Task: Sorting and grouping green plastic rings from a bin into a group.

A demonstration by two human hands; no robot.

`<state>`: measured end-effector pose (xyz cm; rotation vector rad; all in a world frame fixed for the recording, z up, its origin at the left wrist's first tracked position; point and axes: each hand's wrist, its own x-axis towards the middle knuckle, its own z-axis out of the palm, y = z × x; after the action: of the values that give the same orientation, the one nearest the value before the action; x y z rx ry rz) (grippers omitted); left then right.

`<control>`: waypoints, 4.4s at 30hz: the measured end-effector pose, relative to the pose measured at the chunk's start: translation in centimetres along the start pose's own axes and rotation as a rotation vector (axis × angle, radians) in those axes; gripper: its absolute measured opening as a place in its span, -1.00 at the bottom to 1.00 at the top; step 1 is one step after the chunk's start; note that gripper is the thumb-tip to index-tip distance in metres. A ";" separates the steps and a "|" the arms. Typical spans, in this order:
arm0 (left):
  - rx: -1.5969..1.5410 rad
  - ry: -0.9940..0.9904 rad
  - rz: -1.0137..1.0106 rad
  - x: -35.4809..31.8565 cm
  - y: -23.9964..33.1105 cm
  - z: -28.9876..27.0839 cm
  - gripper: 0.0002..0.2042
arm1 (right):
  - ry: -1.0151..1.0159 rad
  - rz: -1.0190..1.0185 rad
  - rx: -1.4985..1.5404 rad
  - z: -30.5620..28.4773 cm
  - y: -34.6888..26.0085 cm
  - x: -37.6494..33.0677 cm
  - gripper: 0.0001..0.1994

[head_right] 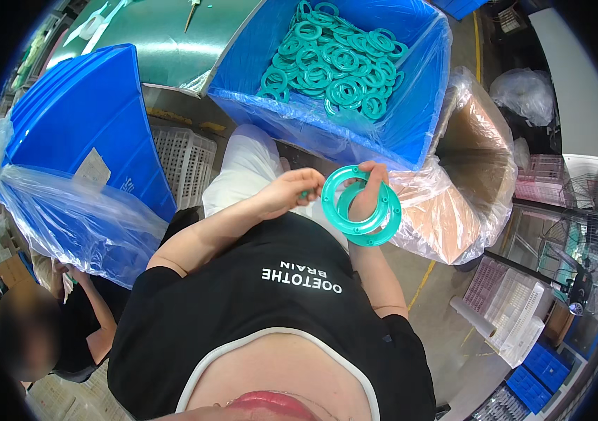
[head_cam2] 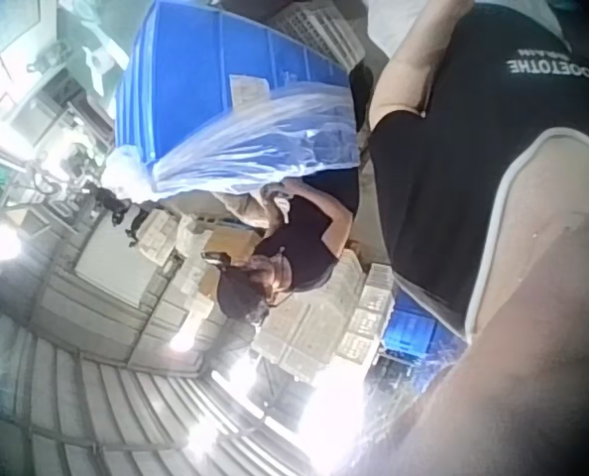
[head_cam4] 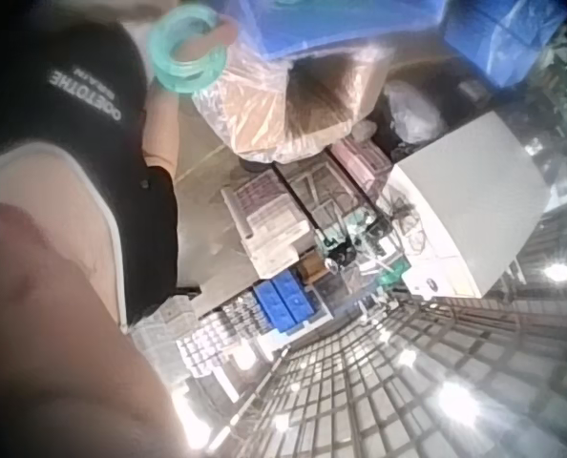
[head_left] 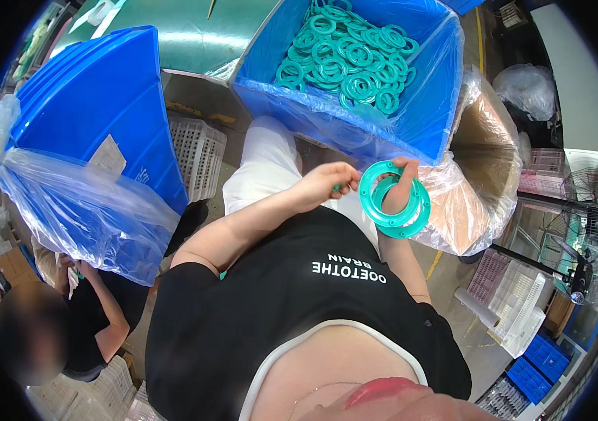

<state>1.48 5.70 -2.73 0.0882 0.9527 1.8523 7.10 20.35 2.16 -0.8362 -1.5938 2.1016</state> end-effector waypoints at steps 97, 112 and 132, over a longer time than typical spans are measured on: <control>2.179 0.841 0.453 14.0 29.7 -17.1 -0.23 | -0.766 -0.116 -1.694 -1.4 15.3 39.5 -0.64; 2.150 0.859 0.333 14.9 30.4 -16.6 -0.18 | -0.612 -0.595 -2.010 5.2 28.0 42.7 -0.45; 2.158 0.864 0.363 15.1 30.3 -16.9 -0.16 | -0.047 0.012 -1.806 -2.7 27.8 40.5 -0.53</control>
<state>-36.13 2.70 -0.05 0.7858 3.2041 0.1486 -20.05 39.14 -34.30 -1.0921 -3.2283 0.0846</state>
